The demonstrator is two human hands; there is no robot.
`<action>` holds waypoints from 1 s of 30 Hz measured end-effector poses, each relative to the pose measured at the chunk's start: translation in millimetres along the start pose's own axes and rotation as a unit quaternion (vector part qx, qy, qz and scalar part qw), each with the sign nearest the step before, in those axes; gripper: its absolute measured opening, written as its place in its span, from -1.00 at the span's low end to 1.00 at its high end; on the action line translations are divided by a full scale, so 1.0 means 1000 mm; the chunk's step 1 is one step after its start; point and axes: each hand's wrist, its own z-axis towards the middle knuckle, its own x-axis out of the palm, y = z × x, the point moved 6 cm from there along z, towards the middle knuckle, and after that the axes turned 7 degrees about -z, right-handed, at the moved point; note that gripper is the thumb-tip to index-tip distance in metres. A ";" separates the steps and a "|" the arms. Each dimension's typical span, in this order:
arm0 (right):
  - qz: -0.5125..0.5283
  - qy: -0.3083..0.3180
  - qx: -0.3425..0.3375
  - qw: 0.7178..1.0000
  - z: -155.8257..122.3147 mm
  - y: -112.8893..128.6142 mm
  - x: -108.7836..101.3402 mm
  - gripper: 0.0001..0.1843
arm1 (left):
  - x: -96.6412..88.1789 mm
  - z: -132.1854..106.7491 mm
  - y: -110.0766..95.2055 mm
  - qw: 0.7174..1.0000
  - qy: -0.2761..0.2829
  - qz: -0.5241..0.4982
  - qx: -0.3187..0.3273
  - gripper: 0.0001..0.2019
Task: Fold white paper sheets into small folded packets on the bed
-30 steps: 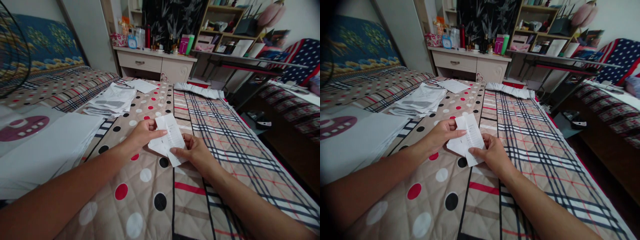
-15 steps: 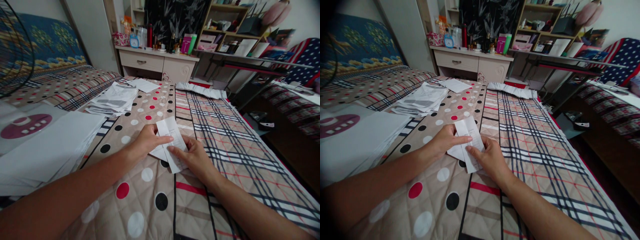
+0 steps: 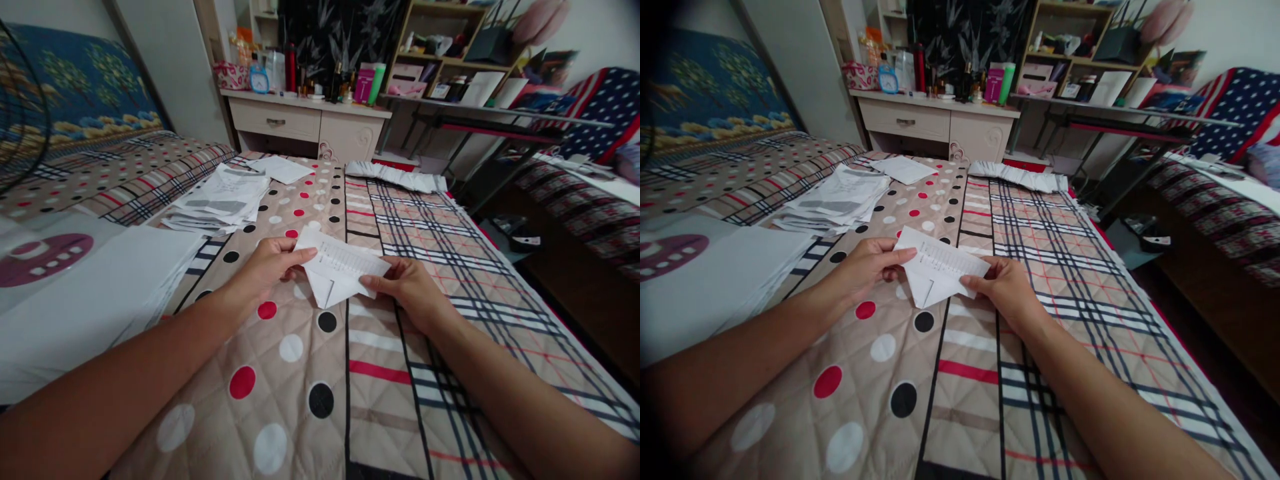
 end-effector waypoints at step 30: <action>-0.604 -0.073 -0.530 0.590 -0.033 0.045 0.004 -0.85 | 0.017 -0.033 -0.042 0.631 0.059 0.512 0.580 -0.80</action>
